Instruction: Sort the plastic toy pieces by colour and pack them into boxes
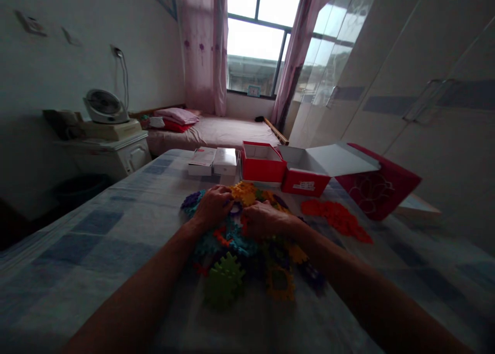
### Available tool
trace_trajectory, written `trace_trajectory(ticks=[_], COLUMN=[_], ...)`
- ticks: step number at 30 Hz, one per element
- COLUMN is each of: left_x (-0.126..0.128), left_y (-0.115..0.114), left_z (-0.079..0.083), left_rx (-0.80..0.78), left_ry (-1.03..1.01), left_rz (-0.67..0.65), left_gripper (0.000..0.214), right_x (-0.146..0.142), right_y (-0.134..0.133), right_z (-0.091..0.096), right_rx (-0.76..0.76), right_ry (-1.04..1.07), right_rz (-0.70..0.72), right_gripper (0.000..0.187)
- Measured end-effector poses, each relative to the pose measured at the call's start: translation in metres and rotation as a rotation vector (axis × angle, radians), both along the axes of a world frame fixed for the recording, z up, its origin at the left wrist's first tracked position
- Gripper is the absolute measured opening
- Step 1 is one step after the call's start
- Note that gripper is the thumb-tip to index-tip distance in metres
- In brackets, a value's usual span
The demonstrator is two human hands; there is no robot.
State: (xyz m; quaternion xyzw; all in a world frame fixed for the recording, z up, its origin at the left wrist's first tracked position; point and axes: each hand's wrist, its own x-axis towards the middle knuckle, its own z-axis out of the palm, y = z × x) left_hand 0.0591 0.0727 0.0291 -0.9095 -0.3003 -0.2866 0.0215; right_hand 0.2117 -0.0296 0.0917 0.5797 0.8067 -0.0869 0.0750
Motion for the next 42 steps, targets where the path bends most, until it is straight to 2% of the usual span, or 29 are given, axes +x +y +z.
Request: trace_trajectory(ticks=[4, 7, 10, 13, 16, 20, 22, 23, 26, 30, 33, 36, 39, 42], left_x=[0.0, -0.001, -0.001, -0.001, 0.0, 0.0, 0.0, 0.0, 0.0, -0.001, -0.001, -0.001, -0.001, -0.001], left_y=[-0.001, -0.001, -0.001, 0.0, 0.0, 0.0, 0.0, 0.0, 0.0, 0.0, -0.001, -0.001, -0.001, -0.001], left_z=[0.002, 0.002, 0.001, 0.0, -0.001, -0.001, -0.001, -0.001, -0.001, -0.001, 0.0, 0.0, 0.0, -0.001], left_rx=[-0.017, -0.027, -0.04, -0.045, -0.035, -0.036, -0.039, -0.041, -0.048, -0.045, -0.043, -0.032, -0.014, -0.007], left_ry=[0.018, 0.003, -0.02, -0.035, -0.028, -0.029, -0.033, -0.034, -0.031, -0.031, -0.026, -0.013, 0.0, -0.008], left_rz=[0.015, 0.02, 0.021, 0.022, 0.027, 0.047, 0.051, 0.052, 0.051, 0.049, 0.064, 0.071, 0.07, 0.089], left_gripper=[0.018, 0.017, 0.017, 0.017, 0.018, 0.018, 0.017, 0.018, 0.018, 0.02, 0.02, 0.02, 0.02, 0.02], right_x=[0.008, 0.017, 0.03, 0.053, 0.1, 0.178, 0.199, 0.201, 0.169, 0.085, 0.038, 0.016, 0.011, 0.012], right_y=[0.003, 0.008, 0.008, -0.001, -0.02, -0.048, -0.058, -0.062, -0.066, -0.057, -0.046, -0.037, -0.03, -0.026], right_z=[-0.004, -0.007, -0.003, 0.006, 0.01, 0.001, -0.005, -0.006, -0.008, -0.006, -0.008, -0.013, -0.015, -0.014], right_rx=[-0.001, 0.02, 0.133, 0.241, 0.27, 0.303, 0.41, 0.481, 0.594, 0.484, 0.376, 0.301, 0.245, 0.206], right_ry=[0.142, 0.327, 0.558, 0.658, 0.634, 0.475, 0.321, 0.251, 0.205, 0.345, 0.278, 0.1, 0.001, -0.049], right_rz=[-0.017, -0.034, -0.095, -0.206, -0.323, -0.513, -0.578, -0.586, -0.472, -0.131, 0.01, -0.003, -0.02, -0.021], right_gripper=[0.013, 0.013, 0.02, 0.027, 0.028, 0.028, 0.029, 0.03, 0.029, 0.018, 0.015, 0.025, 0.03, 0.027])
